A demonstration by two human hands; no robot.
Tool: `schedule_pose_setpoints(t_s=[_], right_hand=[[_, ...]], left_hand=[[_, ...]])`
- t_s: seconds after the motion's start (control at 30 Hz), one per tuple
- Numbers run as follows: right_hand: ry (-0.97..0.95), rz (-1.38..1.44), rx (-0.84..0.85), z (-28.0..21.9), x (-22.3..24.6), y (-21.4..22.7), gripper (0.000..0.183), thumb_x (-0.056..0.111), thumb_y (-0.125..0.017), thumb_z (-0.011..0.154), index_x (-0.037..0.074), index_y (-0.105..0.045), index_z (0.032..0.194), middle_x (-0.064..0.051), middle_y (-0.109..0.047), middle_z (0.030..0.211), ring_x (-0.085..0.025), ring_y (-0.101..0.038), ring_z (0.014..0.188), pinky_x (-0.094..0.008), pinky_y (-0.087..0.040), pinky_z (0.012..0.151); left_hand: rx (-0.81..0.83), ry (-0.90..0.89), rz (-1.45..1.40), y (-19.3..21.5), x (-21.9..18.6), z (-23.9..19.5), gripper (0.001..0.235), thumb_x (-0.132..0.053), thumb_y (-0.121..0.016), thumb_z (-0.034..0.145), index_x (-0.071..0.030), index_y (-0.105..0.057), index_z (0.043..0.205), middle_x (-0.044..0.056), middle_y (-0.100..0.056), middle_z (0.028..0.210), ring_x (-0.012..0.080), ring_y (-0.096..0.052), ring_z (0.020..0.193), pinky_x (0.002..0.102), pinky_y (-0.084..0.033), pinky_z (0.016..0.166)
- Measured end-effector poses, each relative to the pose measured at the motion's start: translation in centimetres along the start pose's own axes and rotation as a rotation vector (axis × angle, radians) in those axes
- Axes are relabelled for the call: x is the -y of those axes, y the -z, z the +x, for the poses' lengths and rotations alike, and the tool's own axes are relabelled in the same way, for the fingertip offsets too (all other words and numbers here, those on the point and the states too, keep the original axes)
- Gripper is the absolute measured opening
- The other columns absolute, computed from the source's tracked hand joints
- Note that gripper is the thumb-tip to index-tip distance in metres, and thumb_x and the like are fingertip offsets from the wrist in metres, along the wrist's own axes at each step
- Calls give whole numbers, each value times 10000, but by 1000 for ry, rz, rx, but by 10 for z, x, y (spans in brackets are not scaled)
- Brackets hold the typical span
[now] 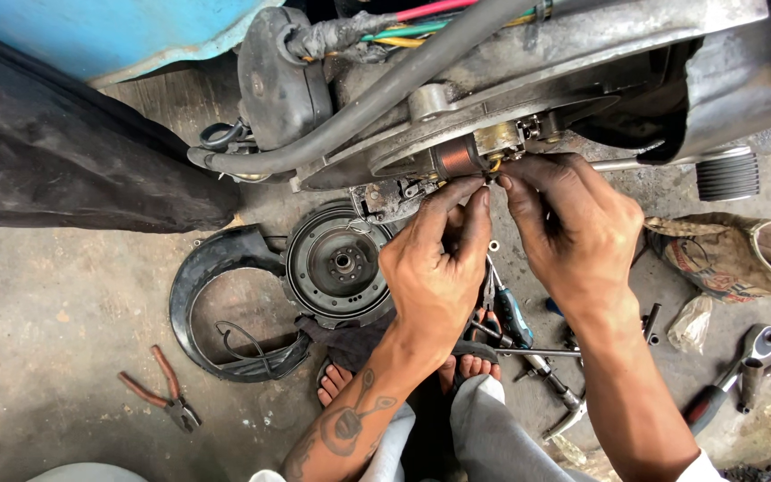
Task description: The person works on a disassembled motorcycle engine, using their hands to adjust small components and wires within the exposed cylinder head area. They also handle a fan-like metal part, placing it on the floor before returning to the engine.
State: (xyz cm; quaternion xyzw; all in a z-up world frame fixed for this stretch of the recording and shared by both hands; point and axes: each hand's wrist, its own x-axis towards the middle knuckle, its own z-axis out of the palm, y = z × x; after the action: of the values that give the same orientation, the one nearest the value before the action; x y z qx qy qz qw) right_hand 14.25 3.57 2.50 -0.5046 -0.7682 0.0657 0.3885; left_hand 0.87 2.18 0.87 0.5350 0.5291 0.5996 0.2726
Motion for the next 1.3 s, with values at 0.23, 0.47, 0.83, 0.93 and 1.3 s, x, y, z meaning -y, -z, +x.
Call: schedule_pose_setpoints(t_s=[0.23, 0.47, 0.83, 0.93, 1.3], right_hand=[[25, 15, -31, 0, -4, -2, 97, -67, -704, 992, -11, -777, 1022, -185, -698, 850, -397, -700, 737, -438, -546, 636], [24, 20, -36, 0, -1, -2, 109, -86, -707, 983, -8, -774, 1016, -196, -694, 855, -428, -695, 750, -456, -539, 644], [-5, 18, -49, -7, -1, -4, 85, -64, -708, 984, -15, -762, 1027, -201, -699, 858, -436, -686, 738, -475, -527, 619], [-10, 34, -69, -9, -2, -6, 84, -45, -682, 1012, -24, -761, 1032, -191, -693, 834, -412, -677, 710, -454, -531, 619], [-198, 347, -236, -29, 2, -16, 66, -63, -608, 1002, -127, -613, 1020, -174, -671, 672, -176, -557, 439, -283, -423, 433]], left_hand=[[-5, 18, -66, 0, 6, -9, 192, -33, -662, 936, -61, -715, 1119, 59, -630, 568, 136, -538, 431, 257, -436, 427], [76, 41, -83, 1, 4, -12, 285, -26, -629, 939, -63, -679, 1217, 85, -649, 603, 174, -558, 451, 292, -450, 456], [119, 85, -112, 0, 11, -22, 335, -54, -627, 937, -78, -659, 1270, 63, -653, 615, 175, -571, 456, 287, -456, 458], [132, 85, -105, 2, 13, -23, 334, -56, -624, 942, -76, -661, 1273, 72, -644, 608, 180, -560, 452, 300, -447, 455], [158, -81, 32, 8, 4, -20, 270, 5, -629, 945, -34, -709, 1200, 154, -754, 764, 188, -616, 480, 279, -524, 479]])
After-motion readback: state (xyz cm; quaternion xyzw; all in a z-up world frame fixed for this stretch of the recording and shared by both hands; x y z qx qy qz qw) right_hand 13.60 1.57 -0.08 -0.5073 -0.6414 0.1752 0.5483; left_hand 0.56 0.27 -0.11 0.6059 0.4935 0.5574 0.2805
